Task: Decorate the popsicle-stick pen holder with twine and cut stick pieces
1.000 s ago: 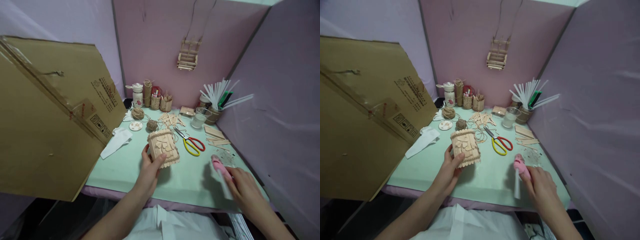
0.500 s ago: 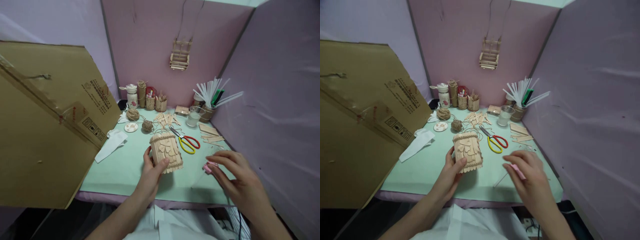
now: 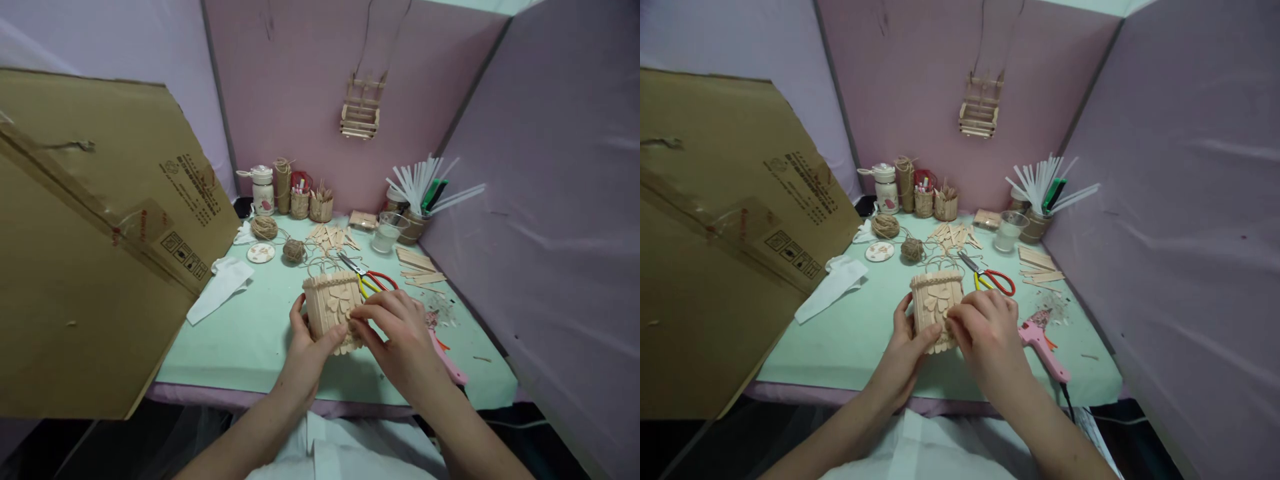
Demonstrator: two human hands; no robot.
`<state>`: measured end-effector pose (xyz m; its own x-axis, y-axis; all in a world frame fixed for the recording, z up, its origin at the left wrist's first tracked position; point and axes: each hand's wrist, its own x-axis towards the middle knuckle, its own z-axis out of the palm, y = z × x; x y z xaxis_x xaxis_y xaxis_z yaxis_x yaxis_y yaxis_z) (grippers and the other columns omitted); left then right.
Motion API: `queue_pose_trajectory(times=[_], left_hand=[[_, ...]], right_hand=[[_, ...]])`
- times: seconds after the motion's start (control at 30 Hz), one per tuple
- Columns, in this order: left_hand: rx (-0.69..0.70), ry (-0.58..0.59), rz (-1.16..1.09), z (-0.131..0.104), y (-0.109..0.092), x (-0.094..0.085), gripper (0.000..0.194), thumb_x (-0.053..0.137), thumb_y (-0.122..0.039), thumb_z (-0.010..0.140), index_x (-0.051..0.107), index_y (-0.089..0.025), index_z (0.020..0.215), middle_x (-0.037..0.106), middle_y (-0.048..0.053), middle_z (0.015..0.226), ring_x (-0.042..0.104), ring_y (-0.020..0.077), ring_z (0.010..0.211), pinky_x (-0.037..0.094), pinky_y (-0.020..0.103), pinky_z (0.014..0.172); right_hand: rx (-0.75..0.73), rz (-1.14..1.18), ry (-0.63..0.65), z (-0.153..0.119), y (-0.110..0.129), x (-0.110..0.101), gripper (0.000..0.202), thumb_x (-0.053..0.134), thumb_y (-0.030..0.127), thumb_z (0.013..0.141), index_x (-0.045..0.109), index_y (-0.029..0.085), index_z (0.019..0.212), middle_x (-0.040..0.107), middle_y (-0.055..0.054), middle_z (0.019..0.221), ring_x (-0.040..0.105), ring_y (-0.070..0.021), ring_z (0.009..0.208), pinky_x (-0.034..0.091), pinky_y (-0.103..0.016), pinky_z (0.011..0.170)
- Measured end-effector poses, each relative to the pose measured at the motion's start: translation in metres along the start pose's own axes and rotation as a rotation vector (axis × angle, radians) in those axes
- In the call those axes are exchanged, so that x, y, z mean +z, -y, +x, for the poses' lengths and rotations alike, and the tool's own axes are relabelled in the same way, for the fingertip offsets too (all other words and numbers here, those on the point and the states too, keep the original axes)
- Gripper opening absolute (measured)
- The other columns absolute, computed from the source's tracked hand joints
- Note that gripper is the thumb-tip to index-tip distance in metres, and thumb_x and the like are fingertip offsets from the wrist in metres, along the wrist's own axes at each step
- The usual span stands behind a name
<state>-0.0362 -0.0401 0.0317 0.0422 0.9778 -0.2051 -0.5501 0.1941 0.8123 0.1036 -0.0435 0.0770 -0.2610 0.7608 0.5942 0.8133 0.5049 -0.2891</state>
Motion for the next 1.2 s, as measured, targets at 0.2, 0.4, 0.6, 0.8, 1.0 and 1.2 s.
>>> queue_pose_trajectory(times=[0.2, 0.4, 0.6, 0.8, 1.0, 1.2], left_hand=[[0.024, 0.019, 0.004, 0.002, 0.001, 0.000, 0.083, 0.073, -0.025, 0.069, 0.021, -0.029, 0.134, 0.043, 0.013, 0.136, 0.049, 0.0263, 0.120, 0.044, 0.037, 0.095], [-0.024, 0.012, -0.012, 0.003, 0.000, 0.000, 0.082, 0.073, -0.025, 0.069, 0.022, -0.028, 0.134, 0.049, 0.012, 0.132, 0.051, 0.0260, 0.118, 0.045, 0.037, 0.094], [-0.129, 0.036, -0.068, 0.004, -0.003, -0.001, 0.078, 0.071, -0.029, 0.071, 0.026, -0.030, 0.134, 0.051, 0.010, 0.132, 0.054, 0.0242, 0.113, 0.048, 0.034, 0.088], [-0.204, 0.079, -0.067, 0.001, -0.006, 0.000, 0.075, 0.070, -0.030, 0.073, 0.028, -0.027, 0.134, 0.051, 0.013, 0.132, 0.056, 0.0263, 0.111, 0.051, 0.034, 0.080], [-0.224, 0.091, -0.038, -0.003, -0.008, 0.005, 0.078, 0.070, -0.027, 0.073, 0.024, -0.028, 0.136, 0.051, 0.012, 0.132, 0.054, 0.0260, 0.114, 0.050, 0.031, 0.080], [-0.220, 0.090, -0.040, -0.003, -0.007, 0.004, 0.081, 0.071, -0.026, 0.072, 0.022, -0.029, 0.137, 0.049, 0.012, 0.134, 0.053, 0.0267, 0.116, 0.049, 0.032, 0.082]], right_hand=[[0.057, 0.034, -0.010, -0.005, 0.002, 0.001, 0.006, 0.057, 0.020, 0.085, 0.062, 0.021, 0.081, 0.061, -0.004, 0.083, 0.049, -0.0203, 0.084, 0.035, -0.036, 0.073], [-0.033, -0.007, 0.059, -0.007, -0.002, -0.006, 0.015, 0.051, 0.017, 0.088, 0.064, 0.022, 0.095, 0.063, -0.006, 0.093, 0.048, -0.0215, 0.088, 0.037, -0.038, 0.074], [-0.128, -0.023, 0.055, -0.007, -0.014, -0.019, 0.023, 0.049, 0.011, 0.088, 0.059, 0.020, 0.107, 0.061, -0.007, 0.098, 0.048, -0.0210, 0.093, 0.038, -0.039, 0.079], [-0.258, 0.172, 0.216, 0.006, -0.024, -0.031, 0.022, 0.049, 0.013, 0.089, 0.059, 0.023, 0.106, 0.059, -0.006, 0.098, 0.050, -0.0187, 0.092, 0.040, -0.037, 0.081], [-0.211, 0.237, 0.379, 0.015, -0.023, -0.027, 0.014, 0.051, 0.020, 0.089, 0.065, 0.023, 0.093, 0.057, -0.004, 0.086, 0.050, -0.0176, 0.086, 0.042, -0.034, 0.077], [-0.041, 0.283, 0.306, 0.012, -0.015, -0.015, 0.009, 0.056, 0.022, 0.086, 0.061, 0.020, 0.078, 0.058, -0.004, 0.083, 0.052, -0.0176, 0.082, 0.044, -0.033, 0.073]])
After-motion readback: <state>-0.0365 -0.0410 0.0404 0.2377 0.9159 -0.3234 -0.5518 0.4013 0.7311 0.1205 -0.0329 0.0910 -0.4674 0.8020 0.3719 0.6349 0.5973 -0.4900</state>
